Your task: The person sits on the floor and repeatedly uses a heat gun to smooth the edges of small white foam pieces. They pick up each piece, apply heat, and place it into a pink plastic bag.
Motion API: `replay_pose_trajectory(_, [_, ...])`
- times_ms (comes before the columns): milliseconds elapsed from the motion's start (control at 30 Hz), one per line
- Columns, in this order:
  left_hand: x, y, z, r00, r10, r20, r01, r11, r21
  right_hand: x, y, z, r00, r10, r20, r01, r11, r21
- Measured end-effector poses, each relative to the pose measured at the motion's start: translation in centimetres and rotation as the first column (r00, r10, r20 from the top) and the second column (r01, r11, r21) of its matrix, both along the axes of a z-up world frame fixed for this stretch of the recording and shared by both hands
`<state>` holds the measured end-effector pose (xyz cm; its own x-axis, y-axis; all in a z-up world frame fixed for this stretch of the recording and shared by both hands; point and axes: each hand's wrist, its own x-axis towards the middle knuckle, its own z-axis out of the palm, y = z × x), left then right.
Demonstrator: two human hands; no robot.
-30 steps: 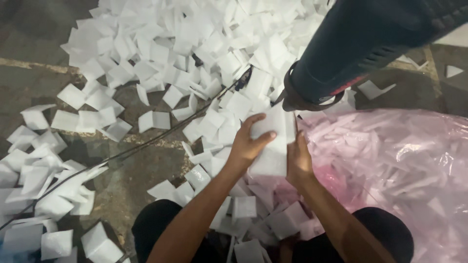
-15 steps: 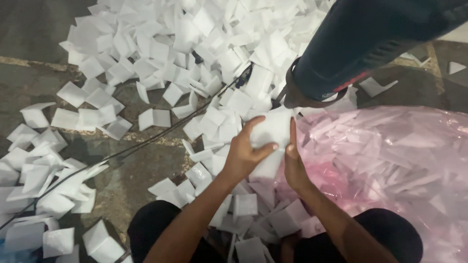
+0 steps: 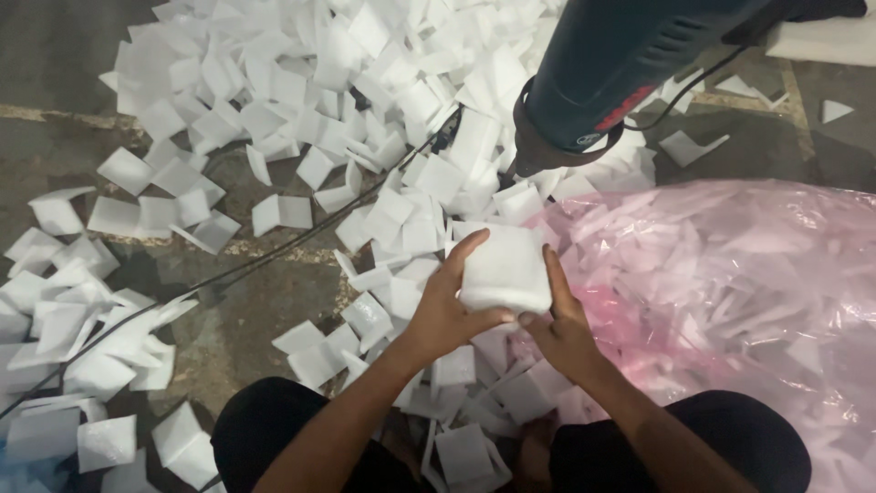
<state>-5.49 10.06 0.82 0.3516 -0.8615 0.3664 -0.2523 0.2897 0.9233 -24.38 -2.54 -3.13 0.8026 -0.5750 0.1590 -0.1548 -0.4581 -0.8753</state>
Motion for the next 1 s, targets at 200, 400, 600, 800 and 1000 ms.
replay_pose_trajectory(200, [-1.0,-0.8,0.0,0.984,0.155,-0.087,-0.148,0.985,0.084,0.6,0.8,-0.2,0.991,0.016,0.136,-0.026,0.997,0.071])
replay_pose_trajectory(400, [-0.2,-2.9,-0.6,0.92,0.201,-0.337,-0.186,0.979,0.077,2.2,0.2,0.3,0.978,-0.019,0.21,-0.043,0.956,0.289])
replay_pose_trajectory(600, [1.9,-7.1,-1.7,0.88,0.27,-0.391,-0.268,0.961,0.061,6.0,-1.9,1.2,0.912,-0.234,0.336,-0.145,0.581,0.801])
replay_pose_trajectory(800, [4.9,-12.0,-1.0,0.864,0.341,-0.37,-0.348,0.936,0.05,10.3,-6.0,1.5,0.848,-0.43,0.311,-0.156,0.357,0.921])
replay_pose_trajectory(1000, [6.4,-15.0,-0.1,0.841,0.346,-0.416,-0.361,0.931,0.044,12.9,-8.7,1.3,0.8,-0.359,0.48,-0.333,0.4,0.854])
